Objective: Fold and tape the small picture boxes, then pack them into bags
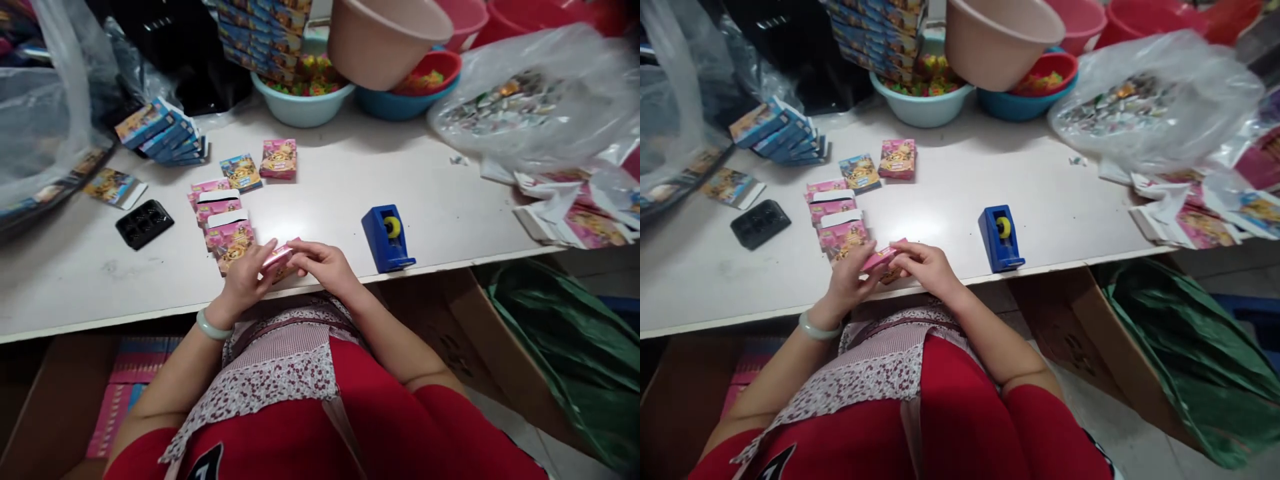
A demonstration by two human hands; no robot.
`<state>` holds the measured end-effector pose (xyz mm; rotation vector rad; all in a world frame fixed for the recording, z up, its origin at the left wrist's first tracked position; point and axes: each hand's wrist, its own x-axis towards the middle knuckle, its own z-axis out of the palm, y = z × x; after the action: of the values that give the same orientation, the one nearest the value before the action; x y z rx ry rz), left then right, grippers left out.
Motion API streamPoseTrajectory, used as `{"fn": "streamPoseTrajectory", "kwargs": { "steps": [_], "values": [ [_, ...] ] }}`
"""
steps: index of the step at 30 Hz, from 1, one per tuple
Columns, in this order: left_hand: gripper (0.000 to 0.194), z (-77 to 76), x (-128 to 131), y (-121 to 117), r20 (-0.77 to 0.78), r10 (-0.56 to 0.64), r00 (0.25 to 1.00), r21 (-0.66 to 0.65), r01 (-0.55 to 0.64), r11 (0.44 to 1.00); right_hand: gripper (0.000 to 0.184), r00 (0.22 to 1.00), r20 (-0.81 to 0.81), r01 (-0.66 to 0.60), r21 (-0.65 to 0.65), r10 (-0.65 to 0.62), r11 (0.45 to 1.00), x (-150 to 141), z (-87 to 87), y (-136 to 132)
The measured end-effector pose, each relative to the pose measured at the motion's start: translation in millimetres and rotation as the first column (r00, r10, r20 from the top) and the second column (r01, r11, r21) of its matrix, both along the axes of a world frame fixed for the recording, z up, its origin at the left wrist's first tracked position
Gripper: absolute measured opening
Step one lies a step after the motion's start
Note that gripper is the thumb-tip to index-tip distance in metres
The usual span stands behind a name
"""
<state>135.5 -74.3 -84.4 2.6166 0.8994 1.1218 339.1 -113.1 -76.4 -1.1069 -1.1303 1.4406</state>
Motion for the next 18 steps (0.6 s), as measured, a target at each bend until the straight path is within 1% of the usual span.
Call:
{"fn": "streamPoseTrajectory", "kwargs": {
  "steps": [2,4,6,8,9,10,11,12,14,15,16,17,18],
  "values": [
    [0.050,5.5,-3.9,2.7,-0.133,-0.059,0.989,-0.036,0.055,0.998,0.036,0.999,0.032,-0.002,-0.016,0.003,1.000,-7.8,-7.9,13.7],
    [0.049,7.8,-7.1,7.5,-0.198,-0.120,0.973,-0.103,0.101,0.990,0.048,0.992,0.122,0.013,-0.014,-0.012,1.000,-7.7,-14.5,21.6],
    [0.046,6.7,-8.5,13.4,-0.141,-0.153,0.978,-0.176,0.127,0.976,0.057,0.951,0.306,0.032,0.023,-0.037,0.999,-3.9,-18.3,26.3],
    [0.040,3.0,-8.5,19.0,-0.001,-0.137,0.991,-0.251,0.132,0.959,0.057,0.846,0.529,0.033,0.082,-0.072,0.996,1.0,-20.7,30.2],
    [0.036,0.6,-8.6,21.5,0.076,-0.103,0.992,-0.287,0.120,0.950,0.051,0.787,0.611,0.021,0.116,-0.088,0.993,3.5,-22.1,32.7],
    [0.030,-1.8,-9.5,23.9,0.153,-0.048,0.987,-0.322,0.096,0.942,0.044,0.751,0.653,0.000,0.146,-0.096,0.989,6.0,-23.9,36.3],
    [0.025,-4.1,-11.4,26.4,0.226,0.021,0.974,-0.361,0.064,0.931,0.037,0.753,0.653,-0.029,0.166,-0.088,0.986,8.3,-26.2,41.7],
    [0.022,-6.1,-14.8,29.0,0.292,0.101,0.951,-0.403,0.027,0.915,0.032,0.786,0.615,-0.060,0.175,-0.062,0.983,10.4,-28.7,49.8],
    [0.024,-9.3,-26.9,34.7,0.402,0.275,0.874,-0.470,-0.061,0.881,0.032,0.880,0.475,-0.086,0.165,-0.003,0.983,13.8,-33.4,76.6],
    [0.028,-10.8,-35.4,37.6,0.439,0.359,0.824,-0.480,-0.122,0.869,0.034,0.915,0.403,-0.058,0.153,-0.008,0.987,15.0,-35.2,96.2],
    [0.034,-12.4,-44.9,40.2,0.456,0.438,0.775,-0.475,-0.205,0.856,0.038,0.936,0.348,0.001,0.144,-0.052,0.990,15.8,-36.4,119.5],
    [0.040,-14.5,-55.0,42.5,0.445,0.506,0.738,-0.452,-0.303,0.839,0.041,0.940,0.316,0.088,0.141,-0.129,0.986,16.3,-37.2,145.8],
    [0.046,-17.1,-64.8,44.3,0.408,0.562,0.719,-0.417,-0.401,0.816,0.043,0.927,0.302,0.187,0.145,-0.224,0.972,16.6,-37.5,173.9]
  ]
}}
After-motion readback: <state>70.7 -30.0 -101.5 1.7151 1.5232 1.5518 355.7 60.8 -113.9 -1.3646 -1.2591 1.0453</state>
